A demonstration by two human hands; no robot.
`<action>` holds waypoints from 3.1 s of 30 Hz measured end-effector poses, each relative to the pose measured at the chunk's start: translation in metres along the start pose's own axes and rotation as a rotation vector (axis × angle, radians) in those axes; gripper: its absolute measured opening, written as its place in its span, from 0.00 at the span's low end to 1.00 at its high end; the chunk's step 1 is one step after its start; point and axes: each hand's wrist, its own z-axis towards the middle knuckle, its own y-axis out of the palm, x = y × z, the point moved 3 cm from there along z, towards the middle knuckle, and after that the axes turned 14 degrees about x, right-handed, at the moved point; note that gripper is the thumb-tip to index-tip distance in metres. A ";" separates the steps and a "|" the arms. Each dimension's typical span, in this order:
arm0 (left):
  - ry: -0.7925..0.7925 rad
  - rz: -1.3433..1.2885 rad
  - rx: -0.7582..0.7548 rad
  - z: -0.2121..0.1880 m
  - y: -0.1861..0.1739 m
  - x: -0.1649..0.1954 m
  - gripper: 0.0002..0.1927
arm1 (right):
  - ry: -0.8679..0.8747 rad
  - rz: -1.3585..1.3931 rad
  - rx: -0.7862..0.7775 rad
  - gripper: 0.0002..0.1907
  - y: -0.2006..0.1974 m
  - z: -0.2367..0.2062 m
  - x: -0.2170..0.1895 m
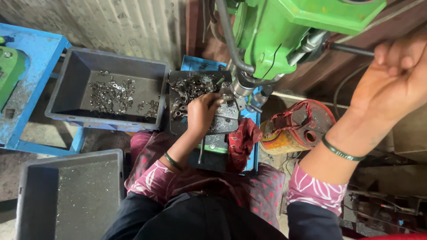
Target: The person picks small metal parts from a bin and places them under a drill press. They operate the drill press to drill holes in the parts one at a time, then remove the finished parts and place them in another bin. The process is repeated for multiple parts.
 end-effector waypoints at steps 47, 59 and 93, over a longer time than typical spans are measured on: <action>0.235 0.013 0.070 -0.006 0.003 0.007 0.10 | -0.069 -0.004 -0.006 0.21 0.002 -0.027 -0.016; 0.400 0.077 0.069 -0.006 0.013 -0.003 0.11 | 0.037 -0.005 -0.042 0.27 0.004 0.011 -0.013; 0.332 0.442 0.045 0.023 -0.021 -0.028 0.08 | 0.140 -0.043 -0.266 0.29 -0.007 0.037 -0.001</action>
